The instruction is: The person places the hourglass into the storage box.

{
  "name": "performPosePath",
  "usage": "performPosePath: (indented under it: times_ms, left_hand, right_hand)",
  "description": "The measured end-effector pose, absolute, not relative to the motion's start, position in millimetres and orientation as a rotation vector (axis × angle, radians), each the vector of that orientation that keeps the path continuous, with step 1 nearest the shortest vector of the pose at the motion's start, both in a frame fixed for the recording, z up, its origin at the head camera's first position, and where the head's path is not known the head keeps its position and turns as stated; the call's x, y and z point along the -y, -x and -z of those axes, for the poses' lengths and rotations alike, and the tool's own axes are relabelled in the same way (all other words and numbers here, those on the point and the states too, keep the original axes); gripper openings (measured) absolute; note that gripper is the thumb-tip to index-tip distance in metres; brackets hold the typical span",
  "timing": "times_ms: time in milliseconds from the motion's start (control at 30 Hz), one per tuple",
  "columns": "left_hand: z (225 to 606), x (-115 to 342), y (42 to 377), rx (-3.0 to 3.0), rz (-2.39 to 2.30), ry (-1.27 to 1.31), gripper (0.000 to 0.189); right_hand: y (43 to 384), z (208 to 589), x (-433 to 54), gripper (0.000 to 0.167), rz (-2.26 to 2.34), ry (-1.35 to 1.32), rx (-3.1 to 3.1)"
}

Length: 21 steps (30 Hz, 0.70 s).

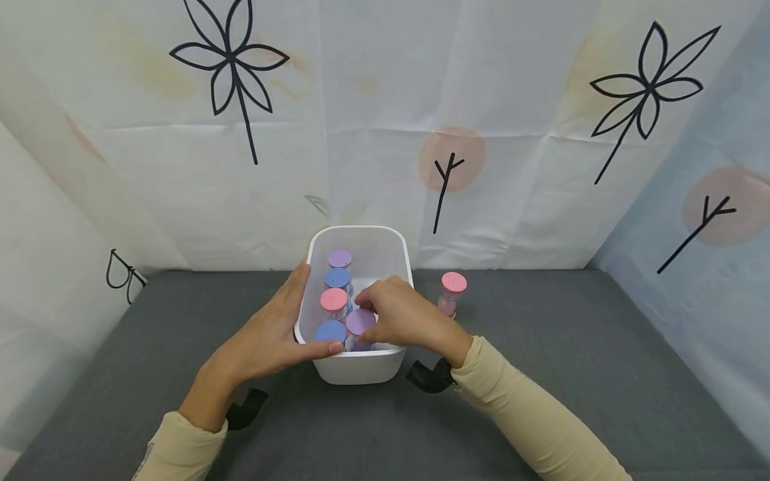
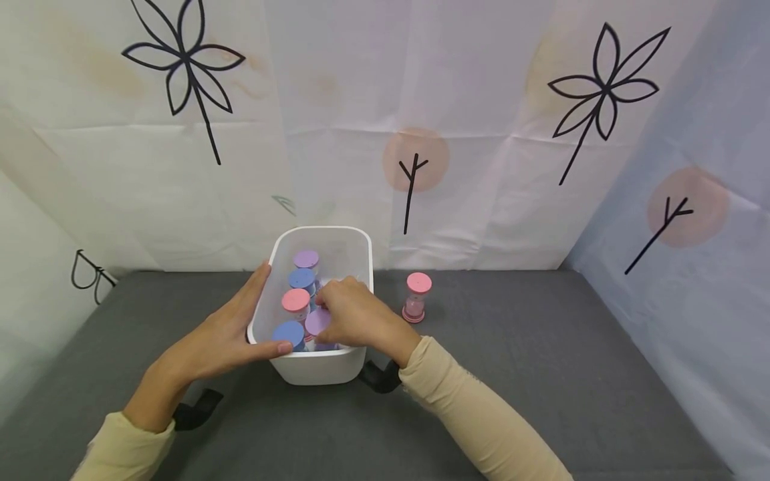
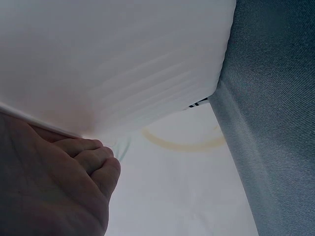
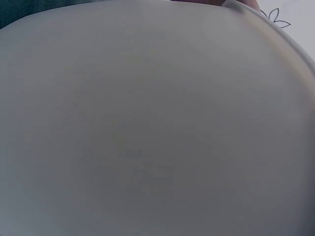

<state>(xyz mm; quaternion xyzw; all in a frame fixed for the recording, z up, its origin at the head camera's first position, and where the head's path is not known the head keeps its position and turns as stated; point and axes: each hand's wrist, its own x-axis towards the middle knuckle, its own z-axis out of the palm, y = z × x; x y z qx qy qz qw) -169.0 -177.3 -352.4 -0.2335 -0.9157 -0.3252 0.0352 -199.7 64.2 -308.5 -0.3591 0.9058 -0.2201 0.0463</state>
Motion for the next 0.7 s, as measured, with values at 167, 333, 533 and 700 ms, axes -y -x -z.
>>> performPosePath:
  times_ms: [167, 333, 533, 700]
  left_hand:
    - [352, 177, 169, 2.817, 1.006, 0.715, 0.126]
    - [353, 177, 170, 2.805, 1.001, 0.733, 0.125]
    - [353, 177, 170, 2.798, 0.998, 0.724, 0.125]
    - [353, 177, 169, 2.802, 0.999, 0.711, 0.127]
  right_hand:
    - [199, 309, -65, 0.042, 0.693, 1.070, -2.778]
    - [196, 310, -69, 0.047, 0.814, 1.027, -2.765]
    - [191, 312, -78, 0.049, 1.059, 1.075, -2.736]
    - [185, 317, -87, 0.049, 1.316, 1.139, -2.674]
